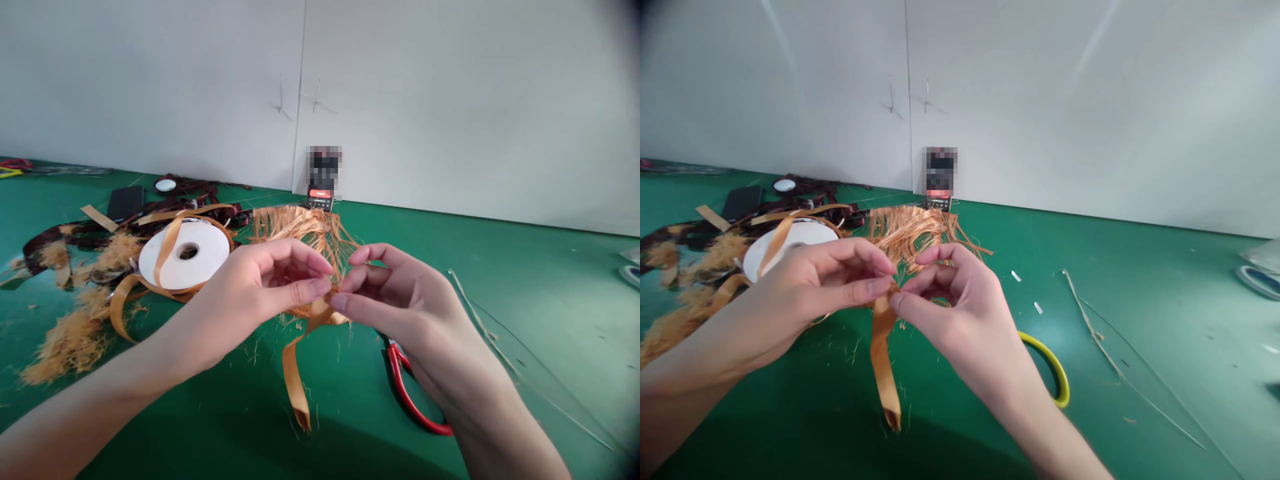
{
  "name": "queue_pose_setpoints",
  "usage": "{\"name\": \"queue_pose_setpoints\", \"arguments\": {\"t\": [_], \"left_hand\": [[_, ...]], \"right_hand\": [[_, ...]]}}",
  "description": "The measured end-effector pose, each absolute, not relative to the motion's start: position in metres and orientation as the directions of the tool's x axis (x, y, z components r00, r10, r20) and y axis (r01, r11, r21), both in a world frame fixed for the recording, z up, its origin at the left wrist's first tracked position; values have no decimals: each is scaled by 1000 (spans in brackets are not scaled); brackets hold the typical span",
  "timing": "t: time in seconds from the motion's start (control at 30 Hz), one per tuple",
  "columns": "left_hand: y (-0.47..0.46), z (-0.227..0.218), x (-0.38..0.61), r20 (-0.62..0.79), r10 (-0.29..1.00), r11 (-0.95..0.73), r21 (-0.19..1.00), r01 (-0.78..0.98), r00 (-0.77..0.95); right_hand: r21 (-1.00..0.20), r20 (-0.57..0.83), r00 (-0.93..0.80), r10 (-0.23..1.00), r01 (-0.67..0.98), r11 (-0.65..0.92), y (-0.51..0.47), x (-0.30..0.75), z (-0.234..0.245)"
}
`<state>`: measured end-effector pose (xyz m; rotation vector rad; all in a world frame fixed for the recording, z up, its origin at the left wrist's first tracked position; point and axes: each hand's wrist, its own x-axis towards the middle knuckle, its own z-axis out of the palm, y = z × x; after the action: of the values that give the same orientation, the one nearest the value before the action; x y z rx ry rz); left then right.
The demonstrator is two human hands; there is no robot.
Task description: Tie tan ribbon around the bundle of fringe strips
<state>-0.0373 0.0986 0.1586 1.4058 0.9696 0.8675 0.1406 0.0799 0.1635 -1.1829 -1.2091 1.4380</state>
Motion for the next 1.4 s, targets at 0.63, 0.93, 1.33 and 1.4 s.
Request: {"name": "queue_pose_setpoints", "arguments": {"t": [0.63,0.93,1.33,1.4], "left_hand": [[101,161,-42,-10,979,-15,993,121,203],[101,161,-45,-31,961,-35,972,231,276],[101,162,-48,45,972,-103,964,246,229],[101,162,-48,37,972,-94,968,234,234]], "right_hand": [[-996,-61,-117,991,67,-53,77,140,168],[-995,-20,-118,993,100,-9,77,141,168],[-987,58,-94,994,145,71,76,144,165],[-984,42,-92,995,169,57,76,145,166]]}}
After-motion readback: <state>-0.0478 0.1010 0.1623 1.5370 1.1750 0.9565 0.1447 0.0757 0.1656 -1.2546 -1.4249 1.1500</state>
